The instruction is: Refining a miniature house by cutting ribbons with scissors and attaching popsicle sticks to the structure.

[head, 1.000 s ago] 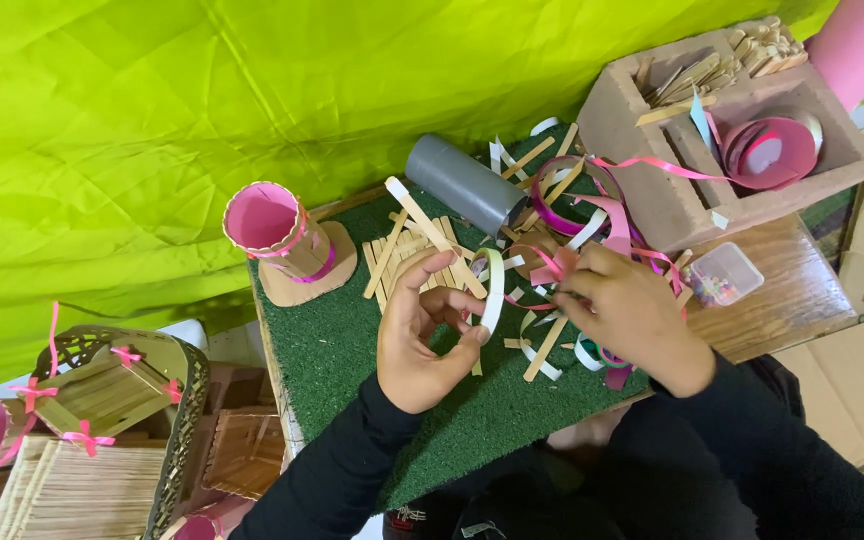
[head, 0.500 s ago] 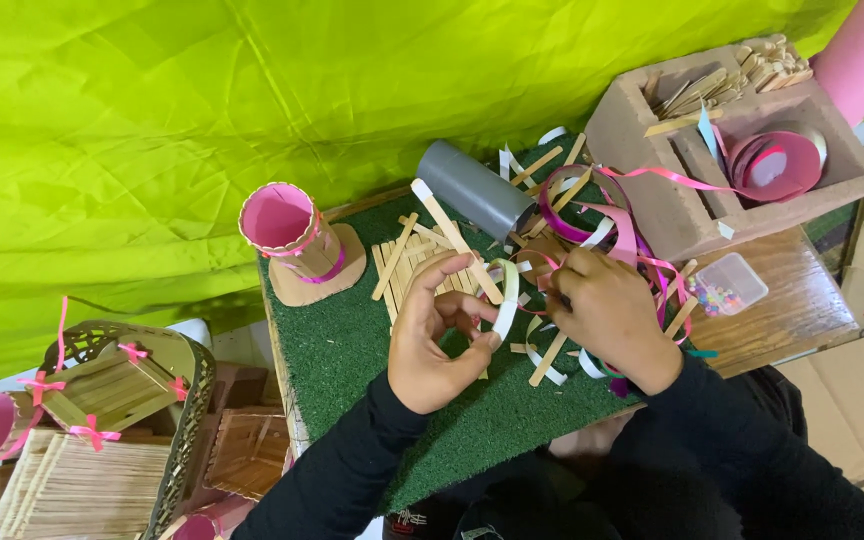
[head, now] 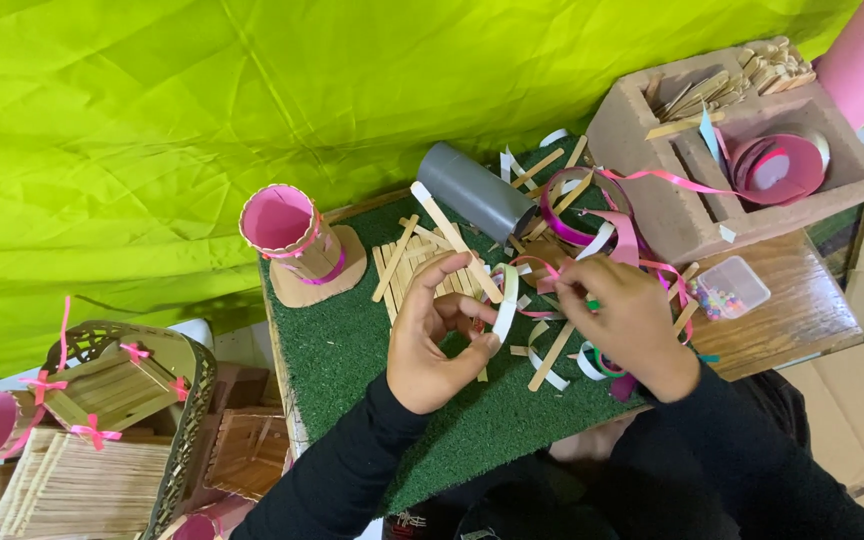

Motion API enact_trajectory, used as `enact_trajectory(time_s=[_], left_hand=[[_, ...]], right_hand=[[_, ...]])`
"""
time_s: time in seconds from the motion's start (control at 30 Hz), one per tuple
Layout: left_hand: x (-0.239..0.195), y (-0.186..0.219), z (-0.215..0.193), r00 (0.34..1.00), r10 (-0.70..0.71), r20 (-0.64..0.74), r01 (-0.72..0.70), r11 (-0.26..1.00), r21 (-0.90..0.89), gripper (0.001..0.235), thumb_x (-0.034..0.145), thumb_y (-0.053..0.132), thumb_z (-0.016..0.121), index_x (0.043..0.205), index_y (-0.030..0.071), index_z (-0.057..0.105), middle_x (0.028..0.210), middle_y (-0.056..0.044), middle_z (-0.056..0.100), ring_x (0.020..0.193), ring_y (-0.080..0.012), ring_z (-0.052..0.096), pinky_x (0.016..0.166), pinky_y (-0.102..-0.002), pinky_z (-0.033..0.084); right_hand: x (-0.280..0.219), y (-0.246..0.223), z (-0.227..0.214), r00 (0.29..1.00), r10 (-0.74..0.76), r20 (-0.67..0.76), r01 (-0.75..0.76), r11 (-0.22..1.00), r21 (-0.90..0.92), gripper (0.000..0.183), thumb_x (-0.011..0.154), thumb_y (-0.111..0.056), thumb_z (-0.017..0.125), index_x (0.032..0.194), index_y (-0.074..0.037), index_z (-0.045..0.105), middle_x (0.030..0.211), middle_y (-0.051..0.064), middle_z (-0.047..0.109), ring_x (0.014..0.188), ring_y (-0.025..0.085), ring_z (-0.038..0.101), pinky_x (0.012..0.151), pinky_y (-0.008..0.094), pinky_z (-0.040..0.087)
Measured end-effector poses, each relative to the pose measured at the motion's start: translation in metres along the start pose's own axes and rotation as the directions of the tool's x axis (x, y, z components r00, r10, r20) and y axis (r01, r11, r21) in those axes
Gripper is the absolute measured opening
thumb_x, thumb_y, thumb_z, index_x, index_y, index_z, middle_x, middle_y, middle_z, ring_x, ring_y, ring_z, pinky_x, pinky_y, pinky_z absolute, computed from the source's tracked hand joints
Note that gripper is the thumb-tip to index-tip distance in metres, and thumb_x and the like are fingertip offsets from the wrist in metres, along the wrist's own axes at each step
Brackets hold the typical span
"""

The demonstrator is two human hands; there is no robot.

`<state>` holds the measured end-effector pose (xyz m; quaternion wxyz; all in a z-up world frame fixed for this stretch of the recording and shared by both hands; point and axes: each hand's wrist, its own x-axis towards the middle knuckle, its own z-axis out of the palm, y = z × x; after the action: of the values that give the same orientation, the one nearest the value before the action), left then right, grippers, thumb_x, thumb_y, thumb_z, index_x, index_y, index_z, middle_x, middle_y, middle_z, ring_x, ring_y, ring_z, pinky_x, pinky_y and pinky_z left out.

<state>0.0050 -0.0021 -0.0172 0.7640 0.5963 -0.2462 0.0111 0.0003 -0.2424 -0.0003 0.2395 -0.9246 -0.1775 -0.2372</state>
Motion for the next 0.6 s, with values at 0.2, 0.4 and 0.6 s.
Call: enact_trajectory(time_s=[0.2,0.4,0.6], left_hand=[[0.004,0.008,0.003,0.999,0.042,0.029,-0.044,0.997,0.057,0.077,0.075,-0.010,0.071,0.146,-0.003,0.040,0.144,-0.023,0.049,0.086,-0.0283,0.073,0.060,-0.035,0.061],[0.006,0.016,0.004,0.998,0.014,0.066,-0.023,0.992,0.124,0.078,0.073,-0.014,0.069,0.146,-0.003,0.044,0.147,-0.022,0.046,0.083,-0.0278,0.074,0.060,-0.034,0.062],[0.005,0.022,0.004,0.999,0.023,0.050,-0.031,0.984,0.175,0.079,0.075,-0.014,0.068,0.149,-0.001,0.043,0.149,-0.019,0.044,0.085,-0.0271,0.074,0.061,-0.032,0.062]], right_hand=[[0.026,-0.030,-0.031,0.998,0.047,0.036,-0.059,0.845,0.532,0.002,0.088,-0.005,0.075,0.087,-0.007,0.074,0.082,0.007,0.070,0.072,0.023,0.067,0.073,0.033,0.055],[0.049,-0.042,-0.038,0.971,-0.193,0.144,0.112,0.890,0.442,0.005,0.094,-0.008,0.068,0.092,-0.008,0.072,0.091,0.011,0.067,0.075,0.034,0.065,0.072,0.041,0.054],[0.048,-0.044,-0.028,0.983,-0.125,0.135,0.046,0.877,0.478,0.004,0.094,-0.007,0.069,0.091,-0.008,0.072,0.095,0.009,0.065,0.080,0.029,0.065,0.077,0.039,0.053]])
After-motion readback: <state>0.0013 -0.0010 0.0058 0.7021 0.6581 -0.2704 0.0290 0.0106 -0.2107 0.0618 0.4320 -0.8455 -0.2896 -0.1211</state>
